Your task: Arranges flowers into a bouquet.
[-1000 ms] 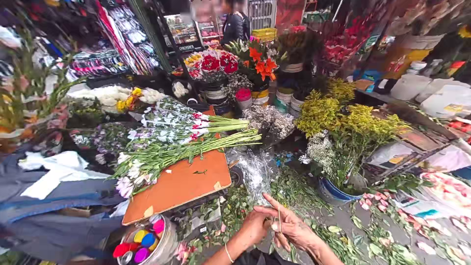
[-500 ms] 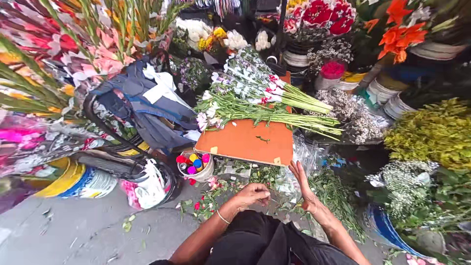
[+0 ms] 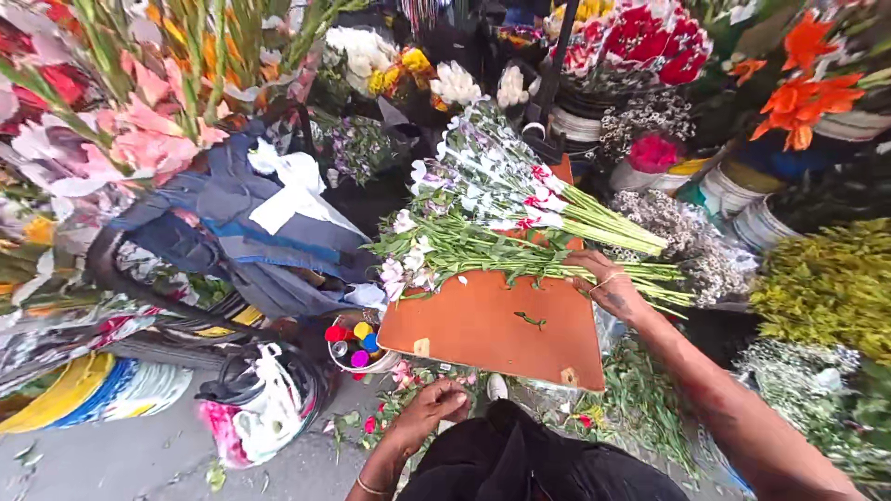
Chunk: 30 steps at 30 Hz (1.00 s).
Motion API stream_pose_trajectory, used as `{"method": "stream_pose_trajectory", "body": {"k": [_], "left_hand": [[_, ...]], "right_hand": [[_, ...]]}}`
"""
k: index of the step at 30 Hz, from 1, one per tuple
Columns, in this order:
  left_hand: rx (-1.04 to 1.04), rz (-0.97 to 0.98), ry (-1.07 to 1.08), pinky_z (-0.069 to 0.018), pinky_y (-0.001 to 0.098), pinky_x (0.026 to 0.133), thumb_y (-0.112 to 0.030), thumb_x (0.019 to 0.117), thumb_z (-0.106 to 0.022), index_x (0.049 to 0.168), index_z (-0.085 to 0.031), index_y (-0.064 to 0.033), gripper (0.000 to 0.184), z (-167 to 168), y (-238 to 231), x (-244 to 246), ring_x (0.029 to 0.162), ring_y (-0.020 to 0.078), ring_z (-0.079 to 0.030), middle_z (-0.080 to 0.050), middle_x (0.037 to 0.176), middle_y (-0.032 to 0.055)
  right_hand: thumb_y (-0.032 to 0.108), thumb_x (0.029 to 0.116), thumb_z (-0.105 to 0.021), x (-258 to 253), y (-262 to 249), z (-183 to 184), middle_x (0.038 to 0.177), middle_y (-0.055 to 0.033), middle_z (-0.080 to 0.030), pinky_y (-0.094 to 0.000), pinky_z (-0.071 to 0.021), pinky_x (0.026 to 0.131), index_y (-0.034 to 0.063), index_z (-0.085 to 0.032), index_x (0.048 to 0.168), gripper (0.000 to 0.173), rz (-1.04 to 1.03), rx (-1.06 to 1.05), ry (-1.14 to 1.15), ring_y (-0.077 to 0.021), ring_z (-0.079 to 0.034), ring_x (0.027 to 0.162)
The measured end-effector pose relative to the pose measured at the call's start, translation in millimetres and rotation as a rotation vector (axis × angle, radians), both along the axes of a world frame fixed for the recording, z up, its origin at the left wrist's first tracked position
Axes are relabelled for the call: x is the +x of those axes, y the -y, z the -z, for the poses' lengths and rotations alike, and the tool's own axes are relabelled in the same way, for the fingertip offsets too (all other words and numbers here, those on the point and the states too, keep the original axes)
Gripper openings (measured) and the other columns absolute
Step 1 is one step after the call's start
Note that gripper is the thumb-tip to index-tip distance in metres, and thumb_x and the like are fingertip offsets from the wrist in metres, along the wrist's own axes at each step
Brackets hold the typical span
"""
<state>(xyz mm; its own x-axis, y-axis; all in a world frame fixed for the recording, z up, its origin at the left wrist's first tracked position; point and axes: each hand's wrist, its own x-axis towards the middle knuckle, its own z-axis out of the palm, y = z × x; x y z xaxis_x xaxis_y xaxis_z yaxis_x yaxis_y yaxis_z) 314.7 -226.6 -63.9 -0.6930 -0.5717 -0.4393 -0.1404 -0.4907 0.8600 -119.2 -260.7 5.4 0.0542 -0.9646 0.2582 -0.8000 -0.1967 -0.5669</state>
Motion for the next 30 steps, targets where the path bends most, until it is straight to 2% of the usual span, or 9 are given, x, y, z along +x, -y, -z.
{"method": "stream_pose_trajectory", "body": {"k": [3, 7, 10, 15, 19, 22, 24, 26, 30], "left_hand": [[-0.065, 0.031, -0.045, -0.0597, 0.0343, 0.089, -0.017, 0.1023, -0.058, 0.114, -0.065, -0.0003, 0.022, -6, 15, -36, 0.093, 0.0137, -0.071, -0.072, 0.103, 0.0044], [-0.155, -0.014, -0.041, -0.0591, 0.0361, 0.090, -0.020, 0.1031, -0.058, 0.115, -0.066, 0.0005, 0.025, -15, 31, -71, 0.094, 0.0151, -0.071, -0.073, 0.104, 0.0069], [-0.132, -0.055, -0.029, -0.0594, 0.0352, 0.089, -0.017, 0.1030, -0.058, 0.115, -0.066, -0.0002, 0.023, -11, 35, -80, 0.092, 0.0127, -0.071, -0.073, 0.100, 0.0043], [-0.076, -0.036, 0.087, -0.0566, 0.0324, 0.089, -0.018, 0.1021, -0.059, 0.117, -0.066, -0.0011, 0.023, -9, 37, -77, 0.093, 0.0088, -0.068, -0.072, 0.101, 0.0033], [-0.061, 0.027, 0.071, -0.0546, 0.0287, 0.091, -0.018, 0.1025, -0.060, 0.119, -0.067, -0.0026, 0.024, -2, 45, -81, 0.096, 0.0055, -0.066, -0.071, 0.105, 0.0022], [-0.066, 0.075, 0.053, -0.0546, 0.0319, 0.094, -0.020, 0.1030, -0.060, 0.121, -0.067, -0.0018, 0.026, -2, 55, -87, 0.100, 0.0090, -0.066, -0.071, 0.110, 0.0057], [-0.065, 0.081, 0.039, -0.0547, 0.0332, 0.094, -0.021, 0.1034, -0.059, 0.122, -0.067, -0.0019, 0.027, -2, 61, -90, 0.101, 0.0103, -0.067, -0.071, 0.110, 0.0064], [-0.038, 0.059, 0.023, -0.0560, 0.0346, 0.094, -0.022, 0.1041, -0.058, 0.123, -0.066, -0.0024, 0.029, 1, 65, -91, 0.101, 0.0121, -0.068, -0.072, 0.112, 0.0068], [0.120, -0.143, -0.002, -0.0582, 0.0383, 0.095, -0.020, 0.1035, -0.058, 0.127, -0.063, -0.0012, 0.031, 5, 73, -103, 0.103, 0.0193, -0.071, -0.073, 0.113, 0.0100]], "right_hand": [[0.025, 0.1003, -0.064, -48, 88, 17, 0.137, -0.0244, -0.059, -0.0537, -0.0439, 0.111, 0.0024, -0.064, 0.133, 0.040, -0.028, 0.109, -0.129, -0.0393, -0.056, 0.130], [0.042, 0.0952, -0.070, -90, 184, 70, 0.145, -0.0324, -0.050, -0.0665, -0.0384, 0.110, 0.0031, -0.046, 0.151, 0.072, 0.039, 0.305, -0.264, -0.0516, -0.047, 0.135], [0.039, 0.0985, -0.066, -92, 205, 88, 0.143, -0.0318, -0.052, -0.0685, -0.0410, 0.106, 0.0005, -0.045, 0.149, 0.067, 0.054, 0.350, -0.380, -0.0523, -0.049, 0.134], [0.025, 0.1003, -0.063, -76, 187, 49, 0.125, -0.0351, -0.061, -0.0702, -0.0503, 0.086, -0.0019, -0.052, 0.141, 0.051, 0.083, 0.122, -0.405, -0.0563, -0.061, 0.113], [0.017, 0.0961, -0.067, -87, 182, -2, 0.109, -0.0369, -0.063, -0.0683, -0.0514, 0.073, -0.0057, -0.054, 0.133, 0.045, 0.089, -0.127, -0.525, -0.0588, -0.063, 0.100], [0.014, 0.0956, -0.069, -104, 187, -44, 0.115, -0.0400, -0.058, -0.0726, -0.0486, 0.075, -0.0072, -0.049, 0.137, 0.051, 0.171, -0.099, -0.507, -0.0620, -0.060, 0.102], [0.020, 0.0989, -0.066, -124, 197, -57, 0.120, -0.0410, -0.056, -0.0749, -0.0479, 0.076, -0.0080, -0.045, 0.139, 0.053, 0.229, -0.088, -0.471, -0.0634, -0.060, 0.102], [0.031, 0.1030, -0.062, -147, 214, -58, 0.125, -0.0412, -0.054, -0.0755, -0.0473, 0.082, -0.0081, -0.041, 0.140, 0.058, 0.263, -0.064, -0.435, -0.0635, -0.059, 0.106], [0.032, 0.1030, -0.062, -177, 270, -44, 0.121, -0.0454, -0.056, -0.0778, -0.0408, 0.095, -0.0122, -0.039, 0.141, 0.063, 0.241, 0.070, -0.260, -0.0663, -0.056, 0.113]]}}
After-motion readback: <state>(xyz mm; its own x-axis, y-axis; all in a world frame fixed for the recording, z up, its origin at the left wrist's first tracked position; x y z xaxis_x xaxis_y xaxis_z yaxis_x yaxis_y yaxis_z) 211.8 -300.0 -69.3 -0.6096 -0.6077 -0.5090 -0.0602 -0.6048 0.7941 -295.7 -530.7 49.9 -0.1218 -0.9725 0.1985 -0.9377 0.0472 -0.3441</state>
